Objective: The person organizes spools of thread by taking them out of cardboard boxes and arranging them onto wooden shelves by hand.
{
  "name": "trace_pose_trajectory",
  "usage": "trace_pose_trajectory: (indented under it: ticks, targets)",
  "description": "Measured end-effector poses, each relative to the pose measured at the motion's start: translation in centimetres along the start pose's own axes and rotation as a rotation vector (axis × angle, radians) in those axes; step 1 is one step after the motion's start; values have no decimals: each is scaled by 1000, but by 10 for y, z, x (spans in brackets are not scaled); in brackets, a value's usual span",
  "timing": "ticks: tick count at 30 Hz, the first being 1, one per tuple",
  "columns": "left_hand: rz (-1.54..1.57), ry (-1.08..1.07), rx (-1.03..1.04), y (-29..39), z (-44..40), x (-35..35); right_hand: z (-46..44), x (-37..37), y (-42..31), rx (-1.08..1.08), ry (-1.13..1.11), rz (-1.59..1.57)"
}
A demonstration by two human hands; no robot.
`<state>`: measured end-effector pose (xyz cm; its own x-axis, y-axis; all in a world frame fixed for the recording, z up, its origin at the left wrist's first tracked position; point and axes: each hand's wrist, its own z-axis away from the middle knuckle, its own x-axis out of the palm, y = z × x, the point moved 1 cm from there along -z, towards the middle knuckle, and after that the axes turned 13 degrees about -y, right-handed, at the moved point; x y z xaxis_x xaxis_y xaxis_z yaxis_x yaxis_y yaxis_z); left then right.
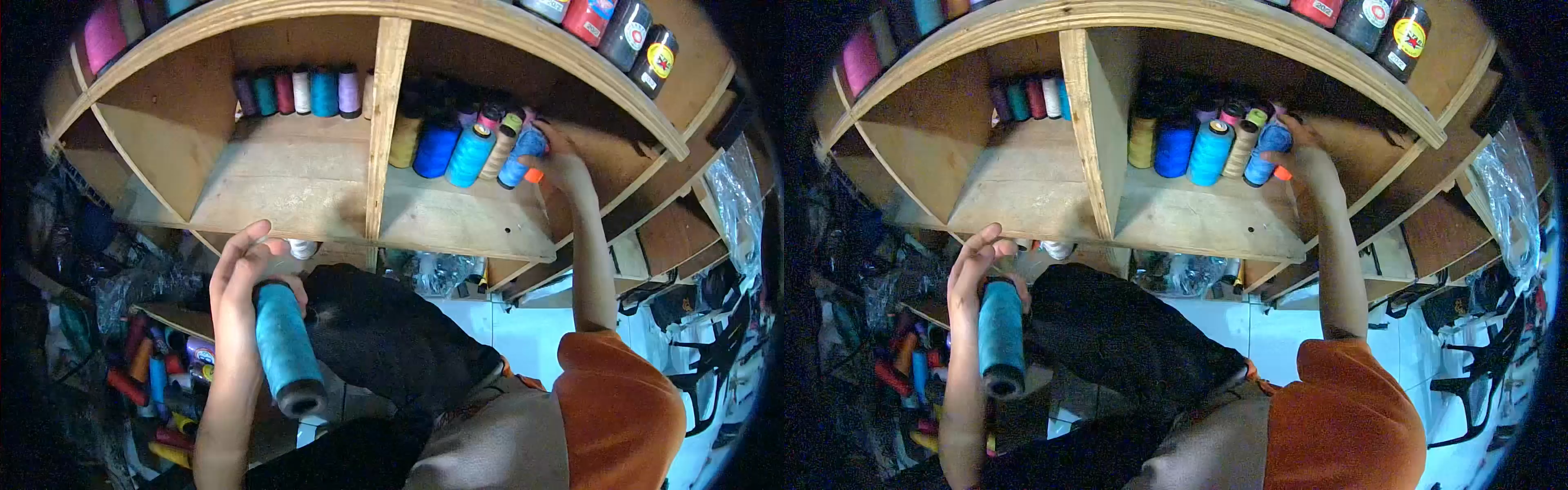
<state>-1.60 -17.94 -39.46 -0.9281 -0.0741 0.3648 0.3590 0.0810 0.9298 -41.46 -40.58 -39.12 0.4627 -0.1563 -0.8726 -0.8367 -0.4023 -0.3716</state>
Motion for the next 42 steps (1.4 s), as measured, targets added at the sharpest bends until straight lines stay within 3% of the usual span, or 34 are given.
trace_pose_trajectory:
  ticks: [4, 6, 8, 10, 12, 13, 17, 19, 21, 23, 25, 28, 31, 33, 37, 40, 42]
  targets:
    - [159, 174, 5, -13, -12, -4, 27, -40, -74, 57, 9, 259]
    - [102, 171, 18, -17, -16, -2, 53, -46, -134, -122, -261, -141]
    - [7, 138, 26, -20, -20, 3, 91, -22, -192, -239, -582, -930]
    - [-116, 118, 81, -18, -17, 21, 114, 8, -238, -404, -489, -985]
    - [-309, 112, 175, -17, -11, 35, 120, 22, -240, -387, -307, -992]
    - [-335, 41, 165, -11, -5, 41, 120, 34, -232, -437, -170, -882]
    - [-296, -163, 153, -10, 9, 51, 109, -8, -207, -522, -230, -737]
    - [-58, -184, 42, -10, 17, 58, 102, -44, -189, -335, -229, -685]
    - [-95, -209, 94, -9, 15, 46, 92, -80, -161, -55, -331, -458]
    - [-83, -138, 147, -10, 8, 30, 75, -93, -129, 33, -305, 121]
    - [-50, -63, 155, -9, 5, 20, 61, -79, -100, 184, -199, 265]
    - [-36, -24, 183, -11, 2, 12, 35, -57, -41, 130, -209, 515]
    - [-42, 12, 203, -11, 0, 7, 13, -35, -6, 293, -32, 470]
    - [-37, 2, 215, -11, -2, 2, 4, -29, 27, 296, -23, 419]
    - [-51, 26, 201, -16, -5, -5, 8, -25, 28, 266, 49, 261]
    - [-84, 34, 189, -14, -6, -9, -1, -29, 83, 278, 39, 419]
    - [-175, 64, 199, -3, -4, -20, 21, -52, -22, 339, -150, 579]
